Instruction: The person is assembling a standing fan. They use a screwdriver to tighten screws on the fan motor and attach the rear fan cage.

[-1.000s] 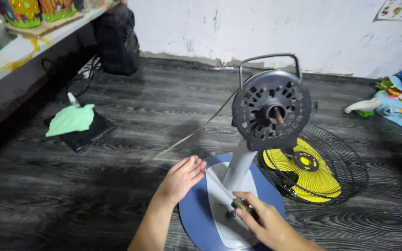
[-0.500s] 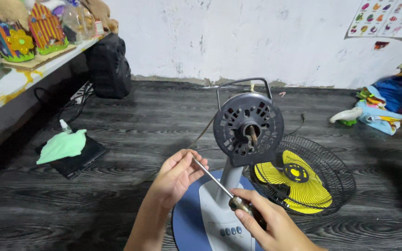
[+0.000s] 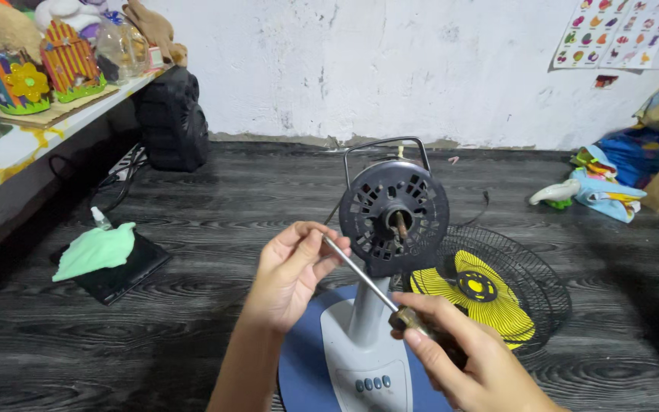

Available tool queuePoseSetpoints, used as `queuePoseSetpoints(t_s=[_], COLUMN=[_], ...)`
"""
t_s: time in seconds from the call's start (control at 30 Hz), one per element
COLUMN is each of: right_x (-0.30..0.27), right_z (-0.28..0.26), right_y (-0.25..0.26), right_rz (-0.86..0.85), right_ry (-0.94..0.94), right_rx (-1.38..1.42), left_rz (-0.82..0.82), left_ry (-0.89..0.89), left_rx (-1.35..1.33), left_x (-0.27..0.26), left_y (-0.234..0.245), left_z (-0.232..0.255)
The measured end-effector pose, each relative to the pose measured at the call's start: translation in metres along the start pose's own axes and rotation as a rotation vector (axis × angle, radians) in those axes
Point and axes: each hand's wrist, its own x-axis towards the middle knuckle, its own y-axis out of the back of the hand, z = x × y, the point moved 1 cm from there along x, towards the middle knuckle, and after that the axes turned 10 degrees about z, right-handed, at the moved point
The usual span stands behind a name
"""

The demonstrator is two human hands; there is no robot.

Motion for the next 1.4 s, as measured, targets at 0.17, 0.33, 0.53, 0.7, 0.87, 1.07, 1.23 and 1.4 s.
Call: queuePoseSetpoints(t_s=[0.17,0.33,0.53,0.7,0.87,1.07,1.23,1.4], right_x=[-0.004,-0.004,-0.003,-0.001,-0.002,0.000,0.004,0.008], right_z=[-0.012,0.016,0.012,0.015,0.020,0.031,0.036,0.032], right_y=[0.013,0.019,0.034,0.036,0.040,0.043,0.056,0.074], right_rz=[0.326,-0.117,-0.248,-0.189,-0.144,-0.092,-0.038,0.134], right_ry=[0.987,-0.045,-0.055,0.043,0.037,0.002,0.044,0.034], right_rx=[-0.298,0.454,0.745,0.694,0.668,0.704,0.649,0.518], left_rz=[-0.007,-0.003,0.008,0.023,0.017,0.064,0.250,0.455], left_ry=[0.028,0.035,0.056,0.021,0.002,-0.008,-0.309,-0.577], left_rx=[-0.013,-0.078,-0.170,-0.066,-0.003,0.000,0.122,0.804], left_x=[0.001,0.004,0.007,0.007,0.007,0.007,0.008,0.000], left_y=[-0.018,-0.032,-0.047,-0.065,-0.075,-0.080,-0.077,-0.075], left_z=[-0.002,-0.013,-0.019,-0.010,-0.002,-0.003,-0.013,-0.030])
